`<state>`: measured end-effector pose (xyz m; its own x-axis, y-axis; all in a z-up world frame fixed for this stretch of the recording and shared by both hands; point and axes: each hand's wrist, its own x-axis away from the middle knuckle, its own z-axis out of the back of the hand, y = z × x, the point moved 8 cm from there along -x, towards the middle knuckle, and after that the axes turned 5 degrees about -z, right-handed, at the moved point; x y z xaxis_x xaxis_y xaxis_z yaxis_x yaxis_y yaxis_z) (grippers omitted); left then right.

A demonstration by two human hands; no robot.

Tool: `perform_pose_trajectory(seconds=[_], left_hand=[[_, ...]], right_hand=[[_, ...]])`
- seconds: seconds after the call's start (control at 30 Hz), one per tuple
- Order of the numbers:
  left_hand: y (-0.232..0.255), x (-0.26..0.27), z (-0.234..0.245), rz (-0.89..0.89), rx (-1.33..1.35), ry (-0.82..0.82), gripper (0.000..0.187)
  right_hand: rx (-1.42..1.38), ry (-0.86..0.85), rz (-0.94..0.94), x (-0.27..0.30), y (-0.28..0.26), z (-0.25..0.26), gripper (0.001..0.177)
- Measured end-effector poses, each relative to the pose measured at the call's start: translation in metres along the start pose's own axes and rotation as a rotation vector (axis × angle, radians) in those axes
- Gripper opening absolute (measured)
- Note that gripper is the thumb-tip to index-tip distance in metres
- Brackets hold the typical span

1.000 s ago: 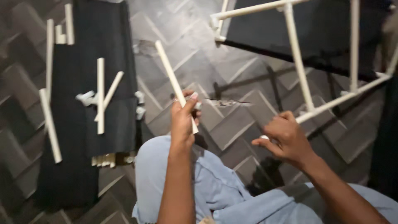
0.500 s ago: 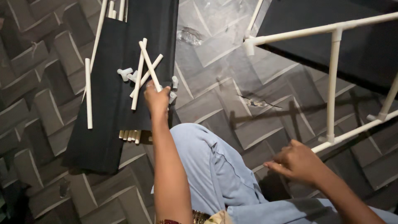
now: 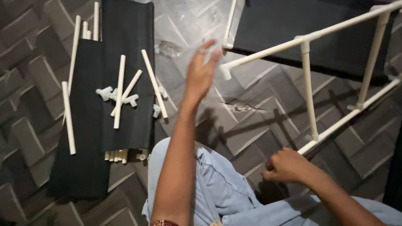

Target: The person assembles a small folding chair by connecting white plastic rods and joints to a black fabric seat. They insert rods into joints, attach the seat to the frame, and secure the structure.

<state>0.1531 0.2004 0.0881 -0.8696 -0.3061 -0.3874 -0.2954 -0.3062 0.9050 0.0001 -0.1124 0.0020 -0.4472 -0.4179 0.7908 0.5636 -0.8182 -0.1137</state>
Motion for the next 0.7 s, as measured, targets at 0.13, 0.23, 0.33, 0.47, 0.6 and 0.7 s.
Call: perform_pose_trajectory(seconds=[0.13, 0.23, 0.33, 0.47, 0.6, 0.7], left_hand=[[0.009, 0.013, -0.059, 0.317, -0.144, -0.376, 0.035], [0.031, 0.041, -0.063, 0.302, -0.025, -0.347, 0.033], [0.046, 0.078, -0.068, 0.351, 0.023, -0.383, 0.036], [0.078, 0.126, -0.079, 0.276, 0.12, -0.368, 0.035], [0.077, 0.16, -0.095, 0.382, 0.133, -0.366, 0.03], [0.079, 0.166, -0.106, 0.288, 0.165, -0.407, 0.029]], right_hand=[[0.073, -0.092, -0.104, -0.001, 0.028, -0.003, 0.045], [0.11, -0.134, -0.223, 0.007, 0.053, 0.005, 0.057], [0.074, 0.064, -0.29, 0.017, 0.068, 0.034, 0.047], [-0.899, 0.626, -0.254, 0.035, 0.081, 0.078, 0.038], [-1.587, 0.589, 0.174, 0.035, 0.064, 0.082, 0.036], [-1.649, 0.554, 0.165, 0.038, 0.06, 0.081, 0.033]])
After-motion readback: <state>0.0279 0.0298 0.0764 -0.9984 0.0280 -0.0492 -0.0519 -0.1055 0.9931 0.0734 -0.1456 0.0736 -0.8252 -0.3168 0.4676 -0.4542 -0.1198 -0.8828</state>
